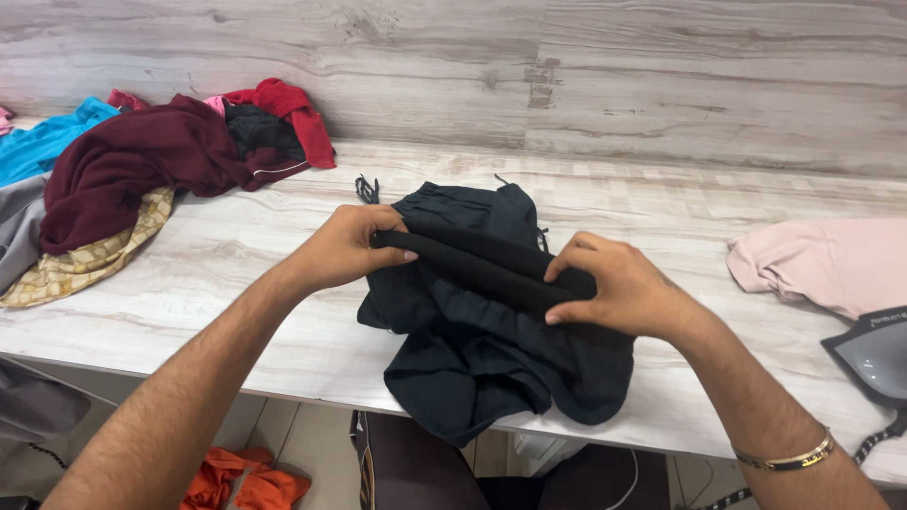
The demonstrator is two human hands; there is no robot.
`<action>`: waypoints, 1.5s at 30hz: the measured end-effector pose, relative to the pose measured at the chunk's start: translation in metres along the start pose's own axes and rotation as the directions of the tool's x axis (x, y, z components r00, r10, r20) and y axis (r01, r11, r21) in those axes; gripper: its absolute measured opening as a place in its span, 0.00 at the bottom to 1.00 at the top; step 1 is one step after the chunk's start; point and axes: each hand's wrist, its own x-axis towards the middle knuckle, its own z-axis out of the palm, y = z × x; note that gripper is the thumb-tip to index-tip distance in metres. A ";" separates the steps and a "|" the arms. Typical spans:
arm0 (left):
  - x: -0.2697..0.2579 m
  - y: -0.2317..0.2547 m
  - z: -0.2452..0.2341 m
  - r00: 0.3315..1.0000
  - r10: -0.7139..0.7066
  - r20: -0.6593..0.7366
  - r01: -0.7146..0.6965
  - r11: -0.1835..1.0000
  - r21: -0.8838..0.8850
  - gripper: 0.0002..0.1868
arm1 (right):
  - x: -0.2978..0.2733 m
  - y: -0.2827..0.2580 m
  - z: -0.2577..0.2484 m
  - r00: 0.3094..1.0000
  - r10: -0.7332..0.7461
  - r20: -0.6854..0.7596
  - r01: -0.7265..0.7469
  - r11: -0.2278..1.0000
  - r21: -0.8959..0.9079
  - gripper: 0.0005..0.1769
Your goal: The person irons a pink t-shirt and then a pair of black pants on a table. They smooth the fabric with their hands, use an iron to remove wrinkles, and flip the pants to iron both sides.
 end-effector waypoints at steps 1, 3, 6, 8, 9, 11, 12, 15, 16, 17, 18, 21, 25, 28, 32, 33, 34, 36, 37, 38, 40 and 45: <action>0.000 -0.002 -0.001 1.000 -0.029 -0.005 0.029 0.999 0.016 0.12 | 0.000 0.000 0.003 0.999 0.022 0.032 -0.021 1.000 -0.022 0.33; 0.002 -0.007 -0.005 0.996 -0.085 -0.017 0.086 0.995 0.047 0.14 | 0.000 0.002 0.009 0.995 0.039 0.094 -0.032 0.996 -0.078 0.37; 0.009 -0.012 -0.014 1.000 0.019 -0.022 -0.017 0.996 0.088 0.16 | 0.000 0.010 0.021 0.984 0.059 0.166 -0.037 0.990 -0.134 0.35; 0.012 -0.011 -0.021 1.000 0.009 0.029 -0.011 0.996 0.083 0.15 | 0.002 0.018 0.027 0.978 0.111 0.179 -0.090 0.988 -0.124 0.32; 0.014 -0.010 -0.025 0.998 0.005 0.056 -0.010 0.997 0.082 0.14 | 0.001 0.023 0.027 0.973 0.130 0.190 -0.107 0.986 -0.129 0.31; 0.017 -0.007 -0.034 0.995 0.053 0.085 -0.065 0.988 0.138 0.14 | -0.001 0.034 0.024 0.963 0.168 0.209 -0.141 0.980 -0.138 0.29; 0.017 -0.005 -0.038 0.992 0.076 0.101 -0.092 0.982 0.166 0.14 | -0.002 0.039 0.023 0.970 0.149 0.191 -0.120 0.981 -0.152 0.30; 0.021 -0.002 -0.065 0.991 0.122 0.061 -0.136 0.936 0.326 0.14 | -0.009 0.053 0.016 0.971 0.169 0.171 -0.137 0.973 -0.187 0.32; 0.020 -0.001 -0.074 0.988 0.139 0.061 -0.152 0.910 0.387 0.15 | -0.012 0.058 0.011 0.956 0.229 0.182 -0.193 0.962 -0.193 0.31; 0.018 0.000 -0.082 0.986 0.157 0.063 -0.168 0.879 0.446 0.16 | -0.015 0.061 0.008 0.938 0.287 0.192 -0.249 0.948 -0.198 0.30; 0.016 0.001 -0.090 0.982 0.176 0.066 -0.185 0.844 0.504 0.18 | -0.018 0.064 0.004 0.949 0.278 0.148 -0.256 0.955 -0.151 0.30; 0.007 0.003 -0.108 0.984 0.120 0.130 -0.177 0.650 0.739 0.20 | -0.035 0.076 -0.015 0.958 0.282 -0.047 -0.283 0.959 -0.025 0.28; -0.005 0.002 -0.124 0.997 0.080 -0.016 -0.029 0.530 0.848 0.24 | -0.056 0.083 -0.044 0.890 0.238 -0.388 -0.247 0.969 0.028 0.23; 0.002 0.001 -0.122 0.993 0.077 -0.087 0.037 0.501 0.865 0.21 | -0.057 0.076 -0.054 0.821 0.139 -0.553 -0.208 0.976 -0.064 0.23; 0.028 0.017 -0.111 0.979 0.187 -0.078 -0.051 0.601 0.798 0.15 | -0.048 0.050 -0.070 0.771 0.151 -0.618 -0.029 0.979 0.203 0.18; 0.036 0.027 -0.107 0.959 0.279 -0.042 -0.139 0.599 0.789 0.14 | -0.045 0.041 -0.077 0.768 0.119 -0.629 0.012 0.980 0.200 0.16; 0.042 0.038 -0.103 0.967 0.252 -0.043 -0.150 0.694 0.704 0.12 | -0.042 0.032 -0.081 0.766 0.091 -0.636 0.053 0.978 0.203 0.14; 0.052 0.064 -0.088 0.982 0.187 -0.031 -0.148 0.855 0.497 0.14 | -0.031 0.013 -0.087 0.774 -0.005 -0.634 0.196 0.953 0.233 0.11; 0.055 0.078 -0.080 0.973 0.229 -0.018 -0.200 0.881 0.428 0.16 | -0.025 0.004 -0.090 0.777 -0.072 -0.626 0.296 0.919 0.262 0.11; 0.060 0.092 -0.074 0.962 0.274 -0.011 -0.252 0.898 0.360 0.19 | -0.020 -0.008 -0.091 0.770 -0.142 -0.622 0.394 0.872 0.289 0.13; 0.066 0.119 -0.057 0.955 0.295 0.026 -0.295 0.945 0.138 0.28 | -0.012 -0.032 -0.089 0.767 -0.205 -0.608 0.427 0.870 0.246 0.23; 0.064 0.171 0.002 0.922 0.348 0.168 -0.369 0.922 0.116 0.33 | 0.002 -0.082 -0.083 0.700 -0.291 -0.652 0.447 0.891 0.082 0.30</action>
